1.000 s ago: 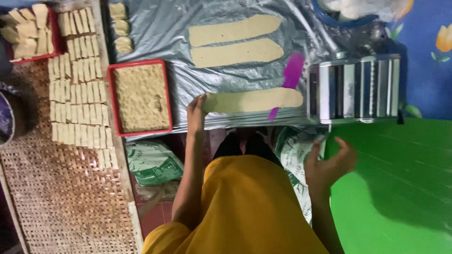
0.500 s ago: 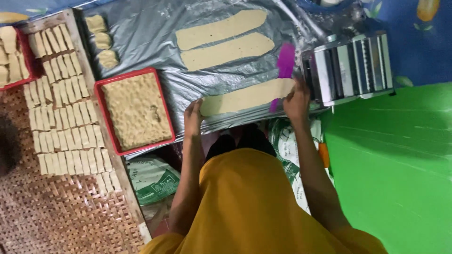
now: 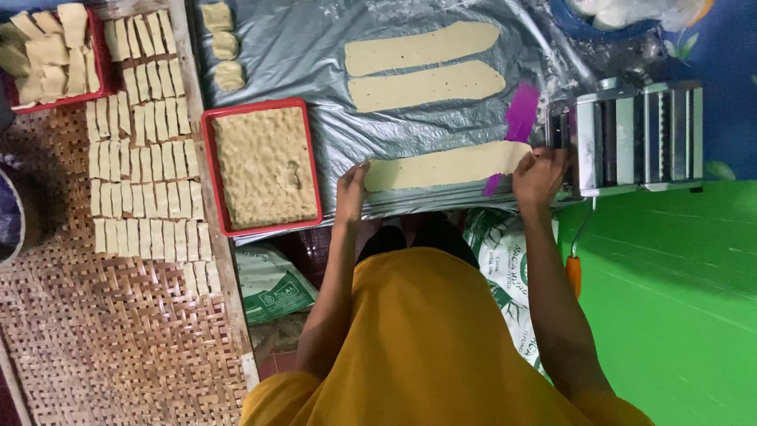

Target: Flattening and folding dough strips using a manual pasta machine.

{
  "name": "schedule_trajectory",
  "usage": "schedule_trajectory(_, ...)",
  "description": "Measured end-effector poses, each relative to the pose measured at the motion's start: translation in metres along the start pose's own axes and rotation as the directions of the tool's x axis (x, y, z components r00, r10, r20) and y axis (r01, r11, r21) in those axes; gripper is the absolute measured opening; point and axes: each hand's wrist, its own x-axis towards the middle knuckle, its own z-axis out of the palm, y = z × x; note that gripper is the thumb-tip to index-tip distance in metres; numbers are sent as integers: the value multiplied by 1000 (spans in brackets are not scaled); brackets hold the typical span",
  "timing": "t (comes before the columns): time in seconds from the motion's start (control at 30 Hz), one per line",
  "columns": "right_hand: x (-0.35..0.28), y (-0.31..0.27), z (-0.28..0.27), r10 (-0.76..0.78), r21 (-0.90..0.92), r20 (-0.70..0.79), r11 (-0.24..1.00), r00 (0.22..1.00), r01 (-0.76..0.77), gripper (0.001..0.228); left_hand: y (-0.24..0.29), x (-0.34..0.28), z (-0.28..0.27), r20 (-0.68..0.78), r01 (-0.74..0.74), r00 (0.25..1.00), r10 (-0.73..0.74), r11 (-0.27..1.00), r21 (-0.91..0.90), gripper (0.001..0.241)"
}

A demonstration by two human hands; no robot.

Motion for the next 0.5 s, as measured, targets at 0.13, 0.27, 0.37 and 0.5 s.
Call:
schedule_trajectory(0.13, 3, -11, -15, 28, 128, -68, 992, 997, -19, 9, 20, -16, 6, 9, 22, 1000, -22, 1000, -15, 56)
schedule_trajectory(0.27, 6, -41, -43, -6, 351, -83, 936, 997, 35, 4, 14, -15, 4, 28, 38, 999, -36, 998, -50, 51)
schedule_trajectory(0.37, -2, -84, -77, -27, 379, 34, 925, 999, 12, 7, 32, -34, 10, 5, 61, 998, -61, 993, -100, 48)
schedule_trajectory(0.5, 2, -149, -106, -141, 543, 86, 837, 986, 72, 8, 16, -27, 16, 15, 58, 998, -57, 995, -83, 45)
